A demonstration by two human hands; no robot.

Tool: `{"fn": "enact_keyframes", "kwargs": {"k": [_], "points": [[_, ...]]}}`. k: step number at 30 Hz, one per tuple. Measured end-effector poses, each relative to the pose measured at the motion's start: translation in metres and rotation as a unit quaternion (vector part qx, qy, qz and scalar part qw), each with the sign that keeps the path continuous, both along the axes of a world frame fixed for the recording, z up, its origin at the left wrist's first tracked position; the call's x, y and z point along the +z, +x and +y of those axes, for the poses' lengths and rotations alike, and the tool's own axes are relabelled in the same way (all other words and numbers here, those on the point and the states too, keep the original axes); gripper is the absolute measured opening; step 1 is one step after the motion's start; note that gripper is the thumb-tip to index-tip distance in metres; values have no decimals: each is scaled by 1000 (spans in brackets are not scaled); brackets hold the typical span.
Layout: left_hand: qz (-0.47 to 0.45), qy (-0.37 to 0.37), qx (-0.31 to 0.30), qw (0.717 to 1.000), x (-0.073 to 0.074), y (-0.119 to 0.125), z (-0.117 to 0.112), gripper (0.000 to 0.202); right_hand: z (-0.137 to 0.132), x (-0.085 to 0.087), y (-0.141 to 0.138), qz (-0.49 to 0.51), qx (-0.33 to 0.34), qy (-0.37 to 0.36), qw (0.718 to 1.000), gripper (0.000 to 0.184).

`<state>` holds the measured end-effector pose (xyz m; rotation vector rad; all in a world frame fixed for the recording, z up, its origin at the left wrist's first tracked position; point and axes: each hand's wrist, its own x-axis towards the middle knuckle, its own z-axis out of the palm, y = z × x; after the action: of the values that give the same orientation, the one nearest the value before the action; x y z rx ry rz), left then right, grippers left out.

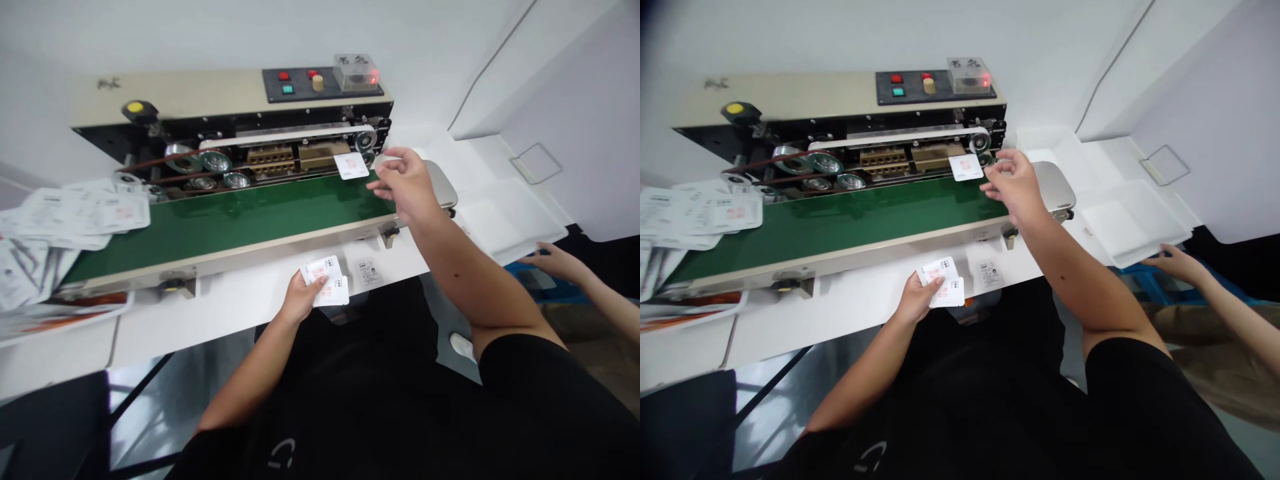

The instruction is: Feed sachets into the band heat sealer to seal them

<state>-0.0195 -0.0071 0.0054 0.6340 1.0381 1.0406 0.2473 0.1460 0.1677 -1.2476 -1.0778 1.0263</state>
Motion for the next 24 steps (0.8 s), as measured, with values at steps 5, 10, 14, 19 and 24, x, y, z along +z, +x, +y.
{"fn": "enact_keyframes", "kwargs": {"k": [5,10,14,19,24], "points": [[11,-6,8,1000,4,2,1,72,-108,-19,-13,-79,42,-20,996,37],[7,-5,41,999,7,4,2,74,-172,-73,-38,-124,110,-109,980,26],[14,6,91,996,4,4,1,72,-186,-106,-59,-112,134,-162,971,50],[39,45,98,993,4,4,-1,64,-187,-125,-83,16,208,-190,959,56],[30,65,99,993,2,4,-1,60,-184,-130,-90,54,178,-206,961,19]]}}
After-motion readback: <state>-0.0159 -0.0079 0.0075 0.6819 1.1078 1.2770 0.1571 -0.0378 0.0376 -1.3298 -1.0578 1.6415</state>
